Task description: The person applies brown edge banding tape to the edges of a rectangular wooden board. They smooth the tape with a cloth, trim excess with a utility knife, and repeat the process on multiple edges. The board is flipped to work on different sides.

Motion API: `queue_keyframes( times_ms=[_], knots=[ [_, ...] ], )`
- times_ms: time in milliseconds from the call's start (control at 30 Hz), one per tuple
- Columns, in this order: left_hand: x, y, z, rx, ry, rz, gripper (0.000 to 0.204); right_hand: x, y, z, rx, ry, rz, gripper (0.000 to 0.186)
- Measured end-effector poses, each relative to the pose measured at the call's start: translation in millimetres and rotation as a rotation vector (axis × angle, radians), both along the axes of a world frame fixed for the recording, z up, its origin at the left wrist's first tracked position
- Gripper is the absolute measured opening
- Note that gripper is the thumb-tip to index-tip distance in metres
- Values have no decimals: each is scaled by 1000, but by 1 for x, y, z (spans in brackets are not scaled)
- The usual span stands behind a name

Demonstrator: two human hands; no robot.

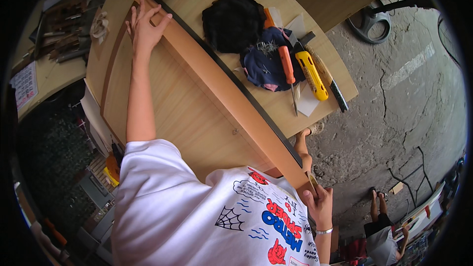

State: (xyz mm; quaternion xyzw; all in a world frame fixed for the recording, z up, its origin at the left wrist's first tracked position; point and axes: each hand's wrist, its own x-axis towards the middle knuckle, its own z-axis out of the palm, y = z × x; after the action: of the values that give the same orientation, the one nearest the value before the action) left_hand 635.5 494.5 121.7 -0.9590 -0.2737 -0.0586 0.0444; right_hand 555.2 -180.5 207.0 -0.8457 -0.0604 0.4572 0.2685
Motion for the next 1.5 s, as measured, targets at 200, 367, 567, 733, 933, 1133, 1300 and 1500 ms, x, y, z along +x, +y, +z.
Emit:
queue_keyframes(
  times_ms=[200, 367, 567, 733, 933, 1133, 1300, 1500],
  knots=[
    [-8, -32, -2, -37, -74, 5, 58, 3, -8, -7, -40, 7, 85, 46],
    [-15, -55, 0, -44, -31, 46, 59, -3, -9, -10, 10, 13, 46, 47],
    [-19, -73, 0, -61, -39, 40, 59, -10, -8, -8, 22, -10, 75, 45],
    [-26, -87, -3, -46, -99, -3, 55, -3, -9, -13, 65, -3, 102, 43],
    [-34, -99, -6, -54, -41, 29, 59, 2, -11, -20, 102, 10, 154, 47],
    [-41, -118, -6, -81, -26, 42, 61, -2, -13, -25, 148, 26, 112, 49],
    [-46, -141, -3, -91, -39, 50, 62, 0, -15, -28, 148, 60, 136, 51],
    [-52, -179, 0, -146, -94, 64, 61, 4, -15, -30, 172, 37, 110, 51]
  ],
)
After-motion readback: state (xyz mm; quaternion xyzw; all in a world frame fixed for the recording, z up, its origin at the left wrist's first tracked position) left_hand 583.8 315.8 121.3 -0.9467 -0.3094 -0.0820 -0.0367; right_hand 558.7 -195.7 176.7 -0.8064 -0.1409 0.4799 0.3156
